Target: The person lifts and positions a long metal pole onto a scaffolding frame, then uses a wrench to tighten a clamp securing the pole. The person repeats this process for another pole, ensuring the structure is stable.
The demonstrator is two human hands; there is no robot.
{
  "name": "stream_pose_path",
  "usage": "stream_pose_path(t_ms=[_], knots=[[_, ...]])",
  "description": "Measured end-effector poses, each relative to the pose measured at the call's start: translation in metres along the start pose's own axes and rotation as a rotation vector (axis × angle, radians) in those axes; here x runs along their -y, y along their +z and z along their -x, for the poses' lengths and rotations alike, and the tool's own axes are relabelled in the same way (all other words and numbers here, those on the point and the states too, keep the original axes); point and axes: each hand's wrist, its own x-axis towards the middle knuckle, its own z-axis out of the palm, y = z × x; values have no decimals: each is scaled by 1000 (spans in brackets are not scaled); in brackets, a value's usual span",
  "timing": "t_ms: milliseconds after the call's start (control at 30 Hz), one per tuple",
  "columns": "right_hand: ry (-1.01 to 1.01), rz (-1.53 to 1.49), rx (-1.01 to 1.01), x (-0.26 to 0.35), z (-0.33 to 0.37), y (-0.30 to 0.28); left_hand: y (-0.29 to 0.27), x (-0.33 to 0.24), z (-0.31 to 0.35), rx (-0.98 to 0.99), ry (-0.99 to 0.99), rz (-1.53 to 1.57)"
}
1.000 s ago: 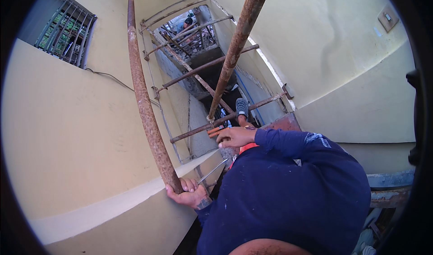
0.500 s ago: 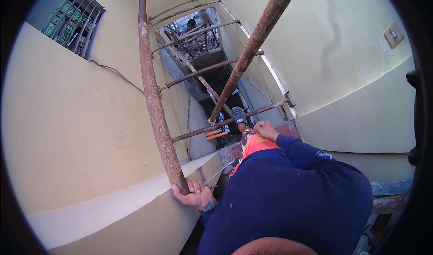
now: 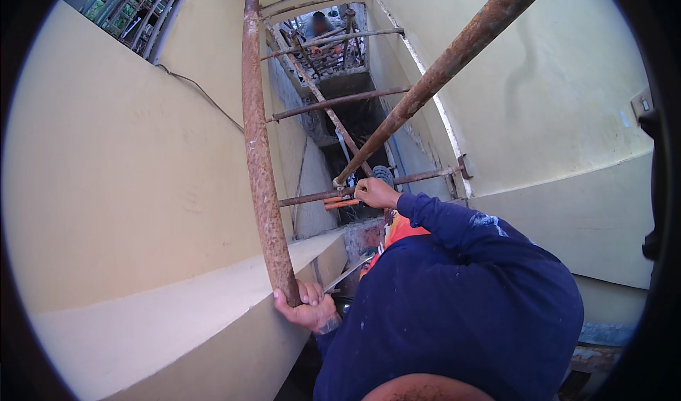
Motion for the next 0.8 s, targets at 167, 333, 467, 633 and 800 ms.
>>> stream_pose_path(t_ms=[167, 333, 467, 633, 800], knots=[[108, 7, 74, -25, 33, 7, 1, 0, 2, 25, 12, -14], [274, 1, 82, -38, 55, -5, 1, 0, 1, 26, 6, -15], [239, 27, 15, -42, 56, -10, -1, -1, 0, 28, -6, -14], [152, 91, 4, -40, 47, -7, -1, -2, 1, 43, -11, -4], [112, 96, 31, -32, 38, 2, -9, -1, -3, 63, -54, 26]])
